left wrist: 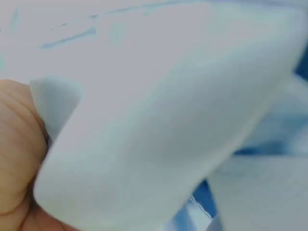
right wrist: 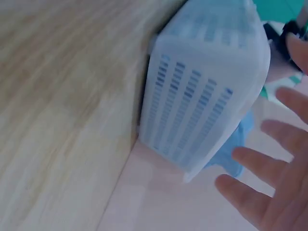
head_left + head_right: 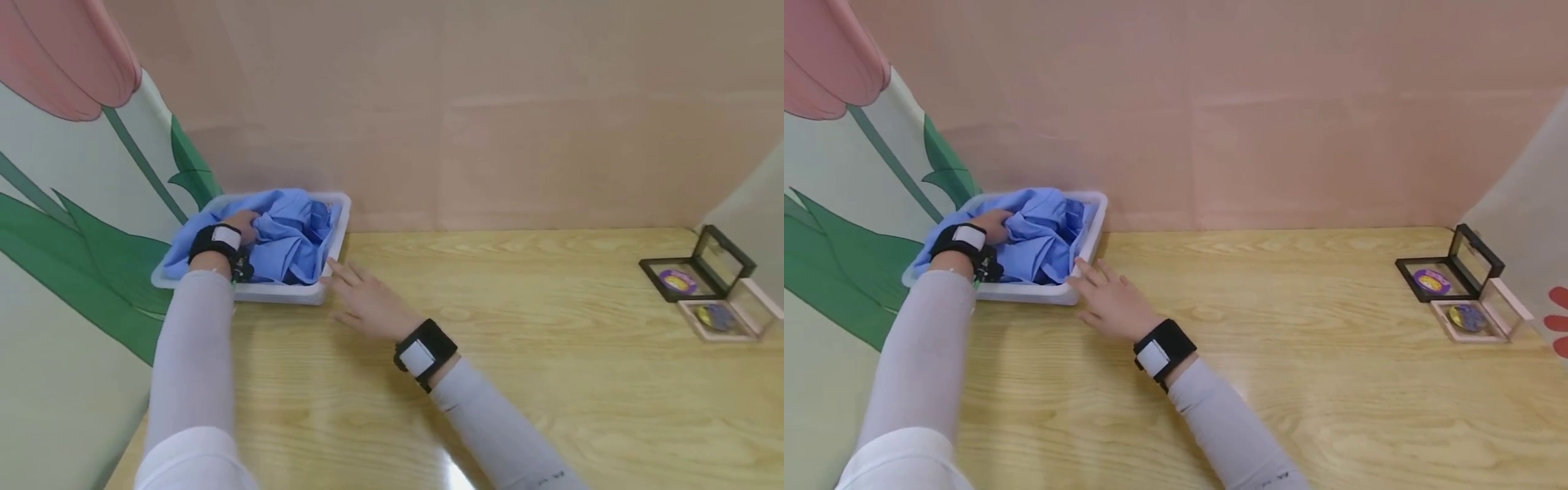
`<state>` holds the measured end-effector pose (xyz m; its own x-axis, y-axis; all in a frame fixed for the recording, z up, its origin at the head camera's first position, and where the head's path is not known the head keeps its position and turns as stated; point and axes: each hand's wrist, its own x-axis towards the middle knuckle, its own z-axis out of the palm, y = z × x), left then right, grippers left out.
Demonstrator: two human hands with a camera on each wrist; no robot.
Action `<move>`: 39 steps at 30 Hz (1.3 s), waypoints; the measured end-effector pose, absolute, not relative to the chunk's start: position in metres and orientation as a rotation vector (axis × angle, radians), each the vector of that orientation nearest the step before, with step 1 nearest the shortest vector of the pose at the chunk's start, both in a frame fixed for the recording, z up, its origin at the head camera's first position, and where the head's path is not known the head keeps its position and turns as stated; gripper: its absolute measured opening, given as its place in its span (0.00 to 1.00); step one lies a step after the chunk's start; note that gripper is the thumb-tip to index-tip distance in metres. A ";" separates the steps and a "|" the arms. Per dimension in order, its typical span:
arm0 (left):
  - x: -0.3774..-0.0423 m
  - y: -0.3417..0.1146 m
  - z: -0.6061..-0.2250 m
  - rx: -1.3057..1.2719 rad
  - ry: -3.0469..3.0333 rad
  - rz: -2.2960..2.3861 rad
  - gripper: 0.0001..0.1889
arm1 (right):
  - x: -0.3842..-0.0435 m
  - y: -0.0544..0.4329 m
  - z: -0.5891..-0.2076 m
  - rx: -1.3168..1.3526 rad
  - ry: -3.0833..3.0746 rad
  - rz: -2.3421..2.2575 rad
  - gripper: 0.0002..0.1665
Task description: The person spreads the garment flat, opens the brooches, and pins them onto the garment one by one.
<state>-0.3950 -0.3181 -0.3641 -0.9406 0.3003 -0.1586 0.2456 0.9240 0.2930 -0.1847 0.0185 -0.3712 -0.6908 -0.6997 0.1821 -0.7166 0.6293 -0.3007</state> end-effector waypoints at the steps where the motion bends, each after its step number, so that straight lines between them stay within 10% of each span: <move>1: -0.372 -0.305 -0.341 0.416 2.881 0.419 0.17 | -0.189 0.020 -0.370 1.196 -2.766 0.587 0.36; 8: -0.313 -0.284 -0.278 0.395 2.934 0.436 0.24 | -0.213 0.027 -0.361 1.045 -2.728 0.817 0.45; 22: -0.297 -0.261 -0.218 0.358 2.999 0.437 0.30 | -0.253 0.010 -0.340 0.747 -2.547 1.912 0.63; 31: -0.285 -0.226 -0.193 0.685 3.045 0.610 0.11 | -0.269 0.001 -0.308 0.416 -2.300 2.617 0.56; 39: -0.274 -0.191 -0.177 0.937 3.061 0.517 0.12 | -0.272 -0.002 -0.292 0.464 -2.076 2.887 0.41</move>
